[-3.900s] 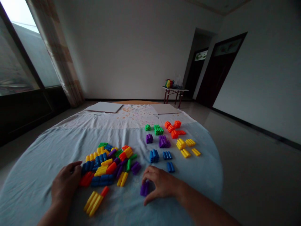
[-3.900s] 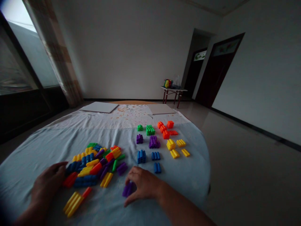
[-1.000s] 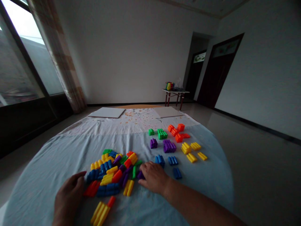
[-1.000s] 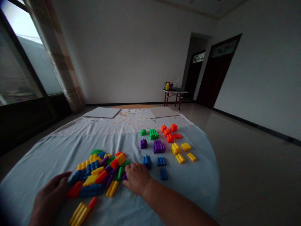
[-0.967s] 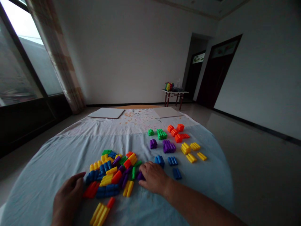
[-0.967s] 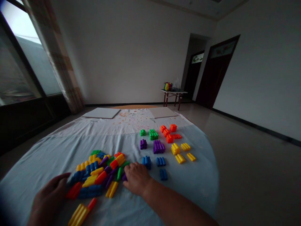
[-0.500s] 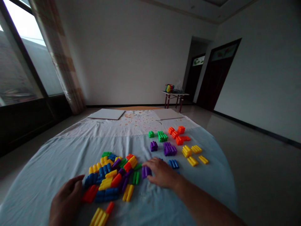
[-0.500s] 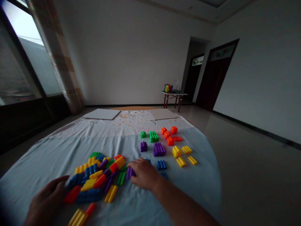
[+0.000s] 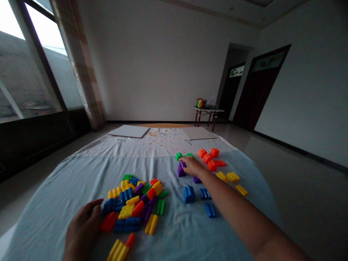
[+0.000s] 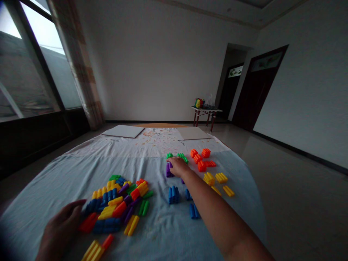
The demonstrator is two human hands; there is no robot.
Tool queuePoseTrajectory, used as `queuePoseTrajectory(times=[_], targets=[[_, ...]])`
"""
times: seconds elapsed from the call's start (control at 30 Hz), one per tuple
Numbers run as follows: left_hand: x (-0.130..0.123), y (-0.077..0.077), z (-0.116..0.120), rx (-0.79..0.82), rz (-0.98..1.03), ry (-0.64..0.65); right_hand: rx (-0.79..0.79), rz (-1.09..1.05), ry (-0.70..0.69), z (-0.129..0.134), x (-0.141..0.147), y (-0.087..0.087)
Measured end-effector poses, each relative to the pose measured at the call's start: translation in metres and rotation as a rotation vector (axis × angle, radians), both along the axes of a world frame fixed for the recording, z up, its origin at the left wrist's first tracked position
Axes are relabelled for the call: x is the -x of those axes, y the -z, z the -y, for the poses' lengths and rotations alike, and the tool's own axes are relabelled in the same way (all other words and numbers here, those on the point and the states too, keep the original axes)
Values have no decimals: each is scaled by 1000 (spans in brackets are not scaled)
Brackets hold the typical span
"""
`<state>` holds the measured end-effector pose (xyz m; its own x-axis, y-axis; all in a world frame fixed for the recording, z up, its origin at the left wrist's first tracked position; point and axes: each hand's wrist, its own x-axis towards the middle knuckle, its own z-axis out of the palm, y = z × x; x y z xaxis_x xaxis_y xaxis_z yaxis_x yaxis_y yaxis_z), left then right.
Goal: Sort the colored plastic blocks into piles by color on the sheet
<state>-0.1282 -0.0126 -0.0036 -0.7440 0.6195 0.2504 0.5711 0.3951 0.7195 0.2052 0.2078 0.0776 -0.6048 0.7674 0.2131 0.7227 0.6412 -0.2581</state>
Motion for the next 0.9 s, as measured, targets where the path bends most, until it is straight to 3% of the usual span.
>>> queuePoseTrajectory(times=[0.1, 0.27, 0.43, 0.53, 0.67, 0.9], targets=[[3, -1, 0, 24, 143, 31, 12, 20, 3, -2, 2, 4], [-1, -7, -1, 59, 172, -13, -4, -6, -11, 0, 1, -2], [-9, -13, -1, 76, 146, -14, -32, -174, -129, 46, 8, -8], [-9, -9, 0, 69, 133, -18, 63, -287, -327, 90, 19, 0], [-6, -1, -1, 33, 117, -9, 144, -260, -495, 131, 36, 21], [-6, 0, -1, 39, 106, 1, 71, -210, -514, 140, 61, 47]])
